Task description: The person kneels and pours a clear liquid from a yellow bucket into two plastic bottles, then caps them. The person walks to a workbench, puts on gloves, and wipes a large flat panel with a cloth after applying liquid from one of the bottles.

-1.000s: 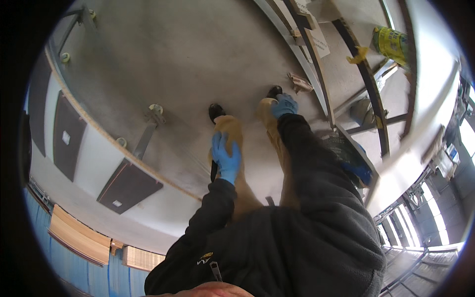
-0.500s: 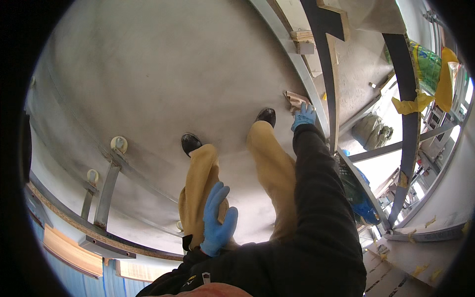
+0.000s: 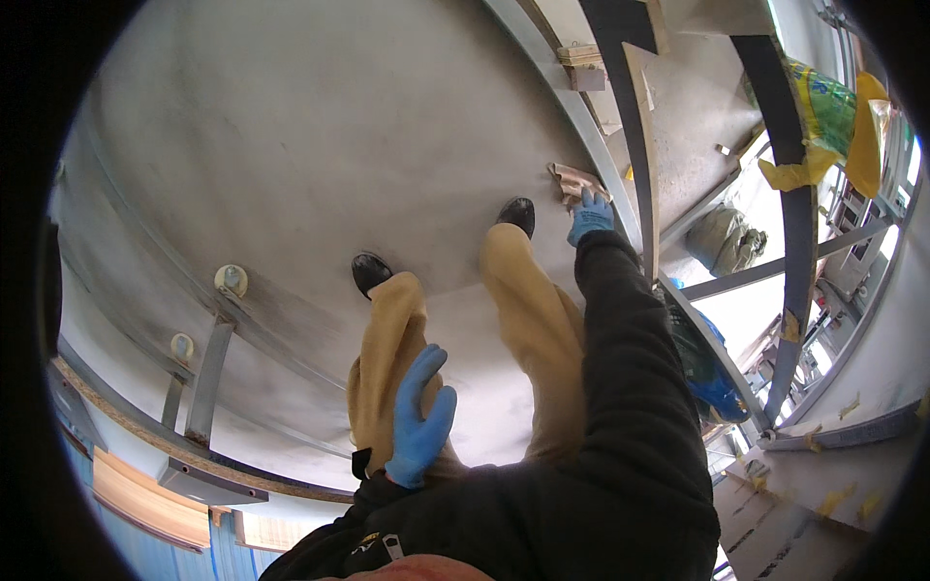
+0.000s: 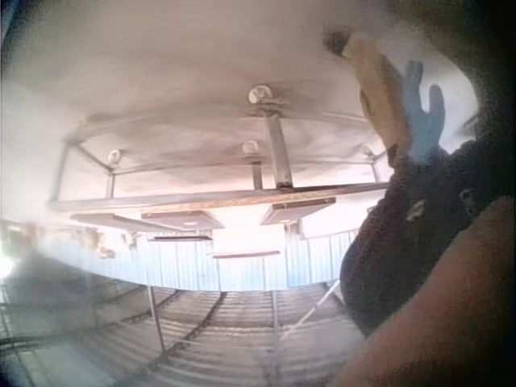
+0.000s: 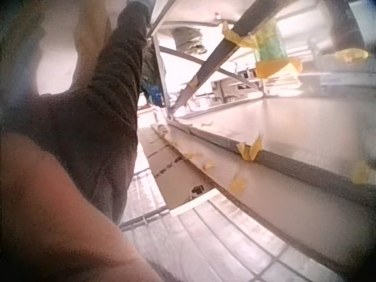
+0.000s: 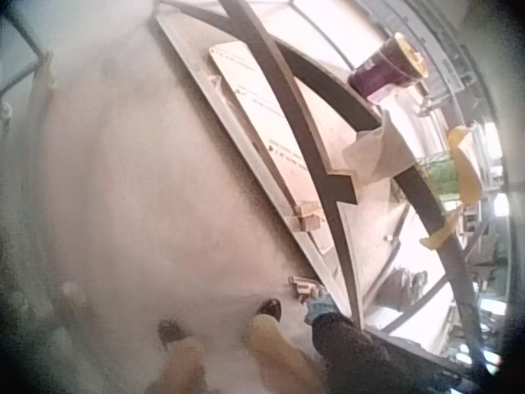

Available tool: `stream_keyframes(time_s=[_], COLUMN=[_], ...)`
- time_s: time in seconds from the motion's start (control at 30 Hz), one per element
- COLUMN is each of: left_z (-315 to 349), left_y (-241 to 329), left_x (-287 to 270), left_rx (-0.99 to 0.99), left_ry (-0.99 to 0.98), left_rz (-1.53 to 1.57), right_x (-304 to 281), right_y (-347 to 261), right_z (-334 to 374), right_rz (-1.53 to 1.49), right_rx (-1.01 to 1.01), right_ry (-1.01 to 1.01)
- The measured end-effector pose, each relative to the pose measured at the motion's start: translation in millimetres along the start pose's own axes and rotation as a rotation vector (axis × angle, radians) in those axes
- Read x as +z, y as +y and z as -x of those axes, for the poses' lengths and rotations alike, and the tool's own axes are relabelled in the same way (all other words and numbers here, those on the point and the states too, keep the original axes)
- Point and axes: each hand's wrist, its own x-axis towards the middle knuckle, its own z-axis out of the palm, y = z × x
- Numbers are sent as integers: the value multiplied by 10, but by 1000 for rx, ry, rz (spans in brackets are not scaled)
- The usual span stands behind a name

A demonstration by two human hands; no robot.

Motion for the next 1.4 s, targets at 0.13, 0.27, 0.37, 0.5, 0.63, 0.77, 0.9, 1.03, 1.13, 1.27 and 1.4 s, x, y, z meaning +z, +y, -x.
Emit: stream_keyframes(time_s=[0.13, 0.27, 0.37, 0.5, 0.63, 0.77, 0.9, 1.03, 1.13, 1.27, 1.4], left_z=[-37, -22, 26, 36, 35, 326, 891, 1441, 1808, 2132, 2250], left_y=[16, 27, -39, -287, -531, -421, 140, 895, 1414, 1970, 2423], left_x=[-117, -135, -65, 32, -1, -129, -262, -363, -421, -293, 89], left_rx=[-22, -55, 15, -76, -153, -163, 64, 148, 154, 169, 168], left_ry=[-5, 4, -39, 23, 76, 179, 108, 3, -40, 2, 13], left_rz=[21, 107, -14, 46, 117, -42, -265, -335, -333, -368, -437], right_x=[198, 112, -450, -1736, -2962, -3626, -4380, -5082, -5336, -5379, -5135], right_y=[-289, -439, -411, -707, -1571, -2335, -2343, -1677, -992, 300, 1806], right_z=[-305, -337, 108, 940, 1396, 2288, 3652, 5176, 6123, 6830, 7149], right_rz=[61, 12, -94, -817, -1078, -667, -888, -1062, -1198, -1273, -1283], right_rx=[81, 147, 207, -172, -528, -716, -705, -743, -774, -698, -592], right_ry=[-65, -23, -14, 314, 71, 347, 330, 424, 625, 992, 1327])
